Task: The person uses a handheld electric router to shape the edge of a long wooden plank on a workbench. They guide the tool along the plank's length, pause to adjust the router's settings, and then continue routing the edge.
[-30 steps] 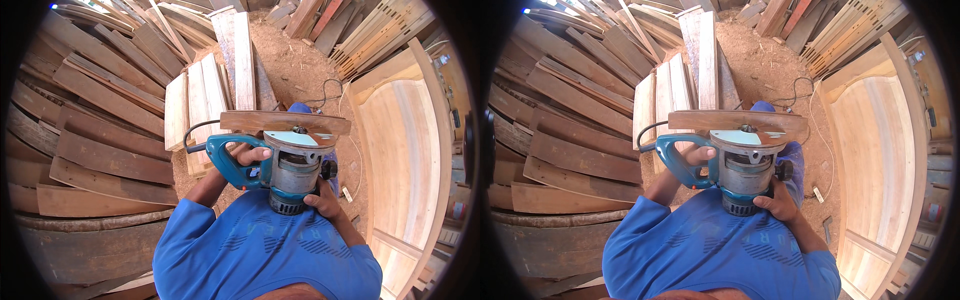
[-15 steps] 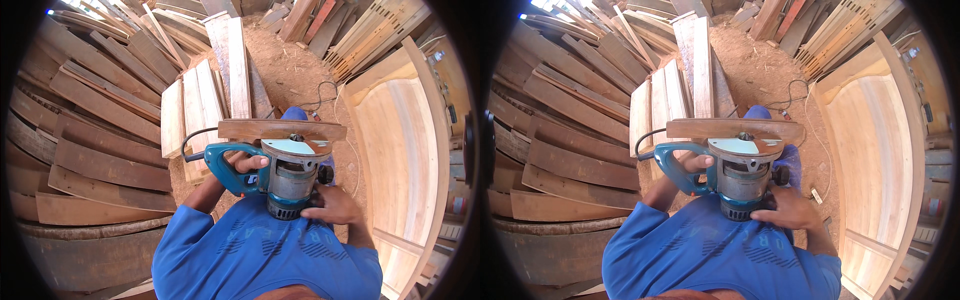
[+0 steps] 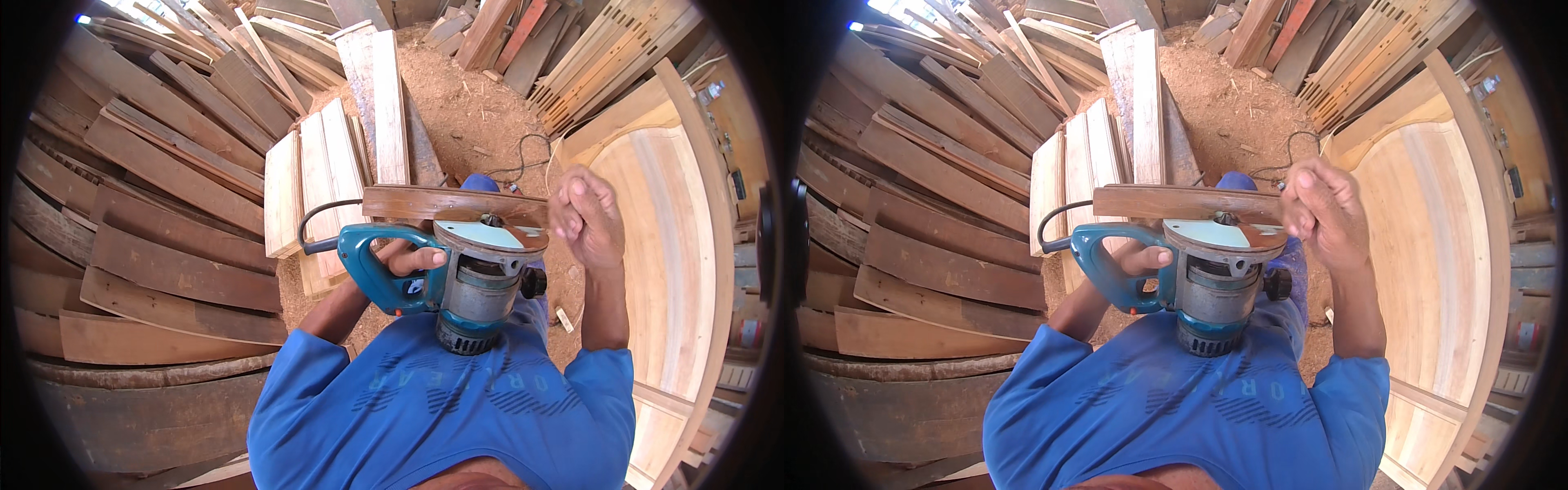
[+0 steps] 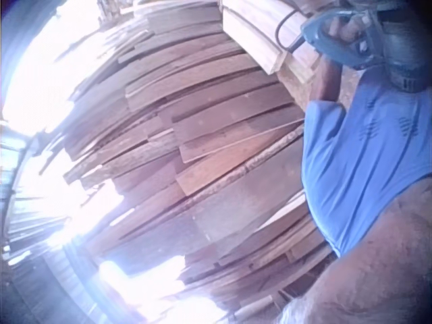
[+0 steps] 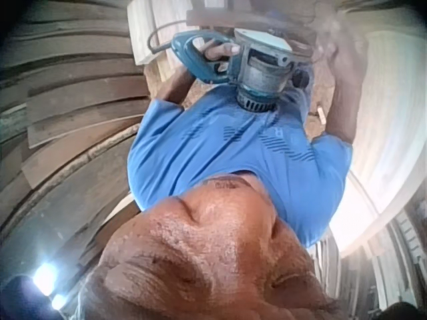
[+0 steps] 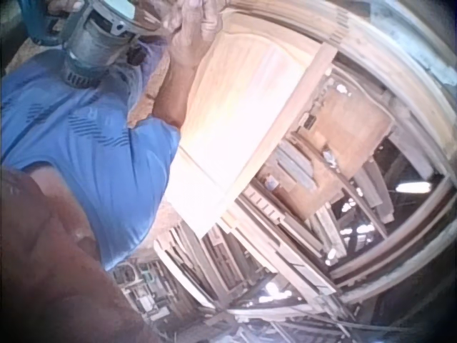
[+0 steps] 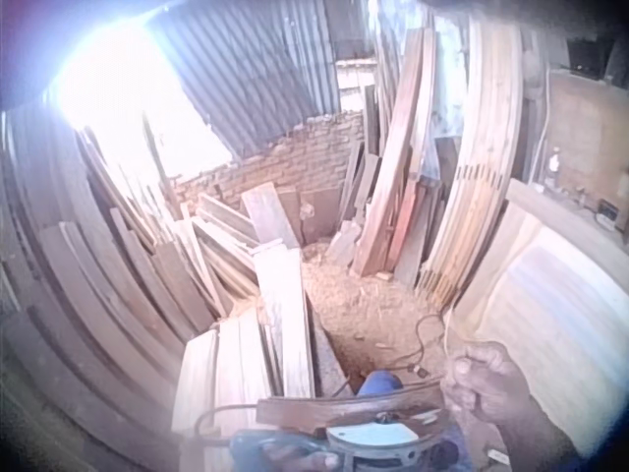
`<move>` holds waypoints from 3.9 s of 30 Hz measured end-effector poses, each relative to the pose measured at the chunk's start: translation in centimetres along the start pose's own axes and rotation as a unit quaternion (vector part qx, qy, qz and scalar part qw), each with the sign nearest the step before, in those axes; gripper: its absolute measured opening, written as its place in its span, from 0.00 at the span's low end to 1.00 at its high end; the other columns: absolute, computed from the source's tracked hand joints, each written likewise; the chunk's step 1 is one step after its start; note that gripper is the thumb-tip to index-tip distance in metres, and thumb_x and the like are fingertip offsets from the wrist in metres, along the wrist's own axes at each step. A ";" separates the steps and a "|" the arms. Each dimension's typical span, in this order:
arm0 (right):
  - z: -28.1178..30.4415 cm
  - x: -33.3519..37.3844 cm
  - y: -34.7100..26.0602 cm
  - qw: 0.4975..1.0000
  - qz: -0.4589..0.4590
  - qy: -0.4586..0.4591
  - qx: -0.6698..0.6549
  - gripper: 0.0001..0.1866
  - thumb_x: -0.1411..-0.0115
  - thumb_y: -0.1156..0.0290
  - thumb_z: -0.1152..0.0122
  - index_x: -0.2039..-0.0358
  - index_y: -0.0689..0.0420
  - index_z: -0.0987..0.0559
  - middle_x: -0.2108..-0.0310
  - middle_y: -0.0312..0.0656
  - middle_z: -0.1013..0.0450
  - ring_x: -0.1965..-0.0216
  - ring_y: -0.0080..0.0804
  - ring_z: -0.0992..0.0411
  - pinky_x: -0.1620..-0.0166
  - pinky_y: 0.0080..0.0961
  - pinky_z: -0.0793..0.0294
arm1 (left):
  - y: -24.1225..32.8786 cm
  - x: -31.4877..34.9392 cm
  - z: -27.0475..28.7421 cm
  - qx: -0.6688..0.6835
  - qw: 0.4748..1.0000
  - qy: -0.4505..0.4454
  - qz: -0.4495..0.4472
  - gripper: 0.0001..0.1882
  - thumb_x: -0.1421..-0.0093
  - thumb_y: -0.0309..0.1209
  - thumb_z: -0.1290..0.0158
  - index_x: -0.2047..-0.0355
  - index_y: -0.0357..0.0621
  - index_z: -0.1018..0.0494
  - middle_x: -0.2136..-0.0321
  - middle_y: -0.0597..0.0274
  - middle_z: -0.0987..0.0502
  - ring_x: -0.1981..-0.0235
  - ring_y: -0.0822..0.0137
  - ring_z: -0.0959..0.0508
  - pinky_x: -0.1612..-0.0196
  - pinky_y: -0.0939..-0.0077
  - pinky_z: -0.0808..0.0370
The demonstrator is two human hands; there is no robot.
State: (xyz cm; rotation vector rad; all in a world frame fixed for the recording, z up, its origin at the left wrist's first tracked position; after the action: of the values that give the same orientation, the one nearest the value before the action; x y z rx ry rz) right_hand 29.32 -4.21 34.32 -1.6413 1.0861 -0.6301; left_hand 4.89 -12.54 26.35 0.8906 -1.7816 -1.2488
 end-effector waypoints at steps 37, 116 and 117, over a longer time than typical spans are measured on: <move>1.3 9.2 8.0 0.799 -0.186 -0.149 0.552 0.24 0.58 0.72 0.29 0.57 0.61 0.20 0.67 0.56 0.22 0.61 0.55 0.22 0.54 0.43 0.22 | 0.2 -1.3 -0.5 -0.070 0.995 -0.017 -0.065 0.61 0.47 0.59 0.37 0.28 0.31 0.53 0.32 0.38 0.42 0.30 0.47 0.42 0.31 0.53 0.42; 0.5 8.9 7.7 0.813 -0.127 -0.119 0.556 0.21 0.55 0.75 0.31 0.59 0.61 0.23 0.65 0.54 0.22 0.67 0.56 0.21 0.64 0.45 0.22 | -0.7 -0.9 0.2 -0.177 0.978 0.006 -0.107 0.45 0.40 0.59 0.44 0.39 0.30 0.34 0.48 0.40 0.25 0.44 0.49 0.26 0.42 0.58 0.30; -0.2 8.5 7.2 0.828 -0.107 -0.107 0.539 0.22 0.55 0.75 0.30 0.58 0.61 0.24 0.65 0.54 0.22 0.67 0.56 0.21 0.64 0.45 0.22 | -0.6 -0.6 0.3 -0.179 0.977 0.018 -0.115 0.43 0.39 0.61 0.45 0.42 0.30 0.30 0.52 0.41 0.22 0.49 0.50 0.22 0.46 0.59 0.26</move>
State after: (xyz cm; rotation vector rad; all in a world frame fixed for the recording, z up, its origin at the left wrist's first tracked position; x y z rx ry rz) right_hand 30.54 -12.32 26.81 -0.7805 0.2229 -0.9440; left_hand 4.98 -12.11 25.58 0.9177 -1.3904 -1.6266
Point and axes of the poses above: each hand's wrist, its own x-axis away from the middle knuckle, its own z-axis out of the back of the hand, y = z × x, the point moved 5 cm from there along -x, towards the middle knuckle
